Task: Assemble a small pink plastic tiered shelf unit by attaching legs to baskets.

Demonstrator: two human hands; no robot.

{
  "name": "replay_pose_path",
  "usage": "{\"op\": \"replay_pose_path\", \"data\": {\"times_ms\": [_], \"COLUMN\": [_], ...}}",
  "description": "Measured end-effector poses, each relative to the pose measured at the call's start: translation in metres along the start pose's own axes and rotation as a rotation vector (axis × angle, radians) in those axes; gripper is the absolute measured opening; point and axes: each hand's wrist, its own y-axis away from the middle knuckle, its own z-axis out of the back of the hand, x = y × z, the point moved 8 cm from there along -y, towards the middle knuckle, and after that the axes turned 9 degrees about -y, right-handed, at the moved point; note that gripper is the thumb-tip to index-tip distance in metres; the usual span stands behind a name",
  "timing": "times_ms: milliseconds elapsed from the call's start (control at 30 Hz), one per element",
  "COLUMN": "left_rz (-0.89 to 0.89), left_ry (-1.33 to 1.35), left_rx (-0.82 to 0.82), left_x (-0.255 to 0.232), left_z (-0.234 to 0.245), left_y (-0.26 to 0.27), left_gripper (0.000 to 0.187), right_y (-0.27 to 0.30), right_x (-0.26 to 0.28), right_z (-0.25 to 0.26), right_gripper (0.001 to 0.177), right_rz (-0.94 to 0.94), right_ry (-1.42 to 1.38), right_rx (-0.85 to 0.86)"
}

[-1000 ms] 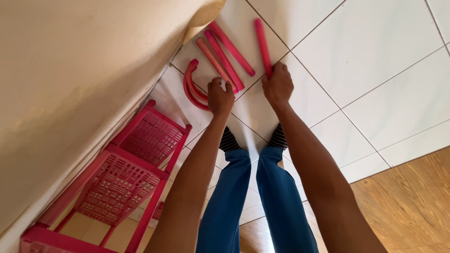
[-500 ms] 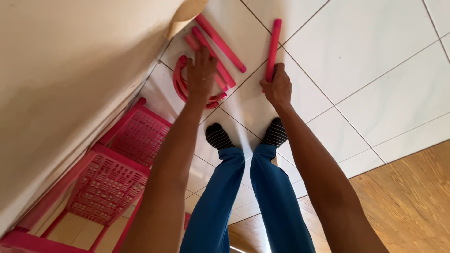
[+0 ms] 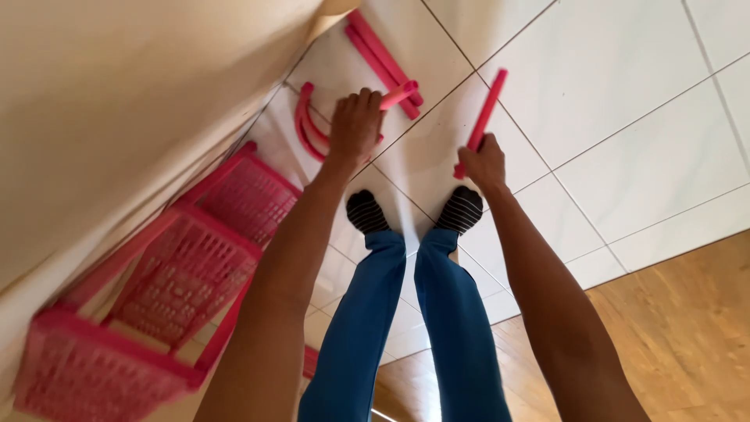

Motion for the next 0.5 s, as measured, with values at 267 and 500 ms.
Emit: {"op": "replay_pose_path", "data": {"times_ms": [267, 500], "left_rz": [0.508, 0.675], "left_ry": [0.713, 0.916], "left_rx": [-0.072, 0.000], "left_x": [-0.032, -0.063], "left_z": [0.138, 0.213], "left_y": [0.043, 0.140], "left_gripper": [0.031, 0.039], "right_y": [0.121, 0.287], "right_x": [0.011, 0.070], "right_z": [0.059, 0.099], "right_gripper": [0.052, 0.027], "right_rz": [-0.037, -0.178], "right_ry": [-0.035, -0.225], "right_rx": [-0.012, 0.147]}}
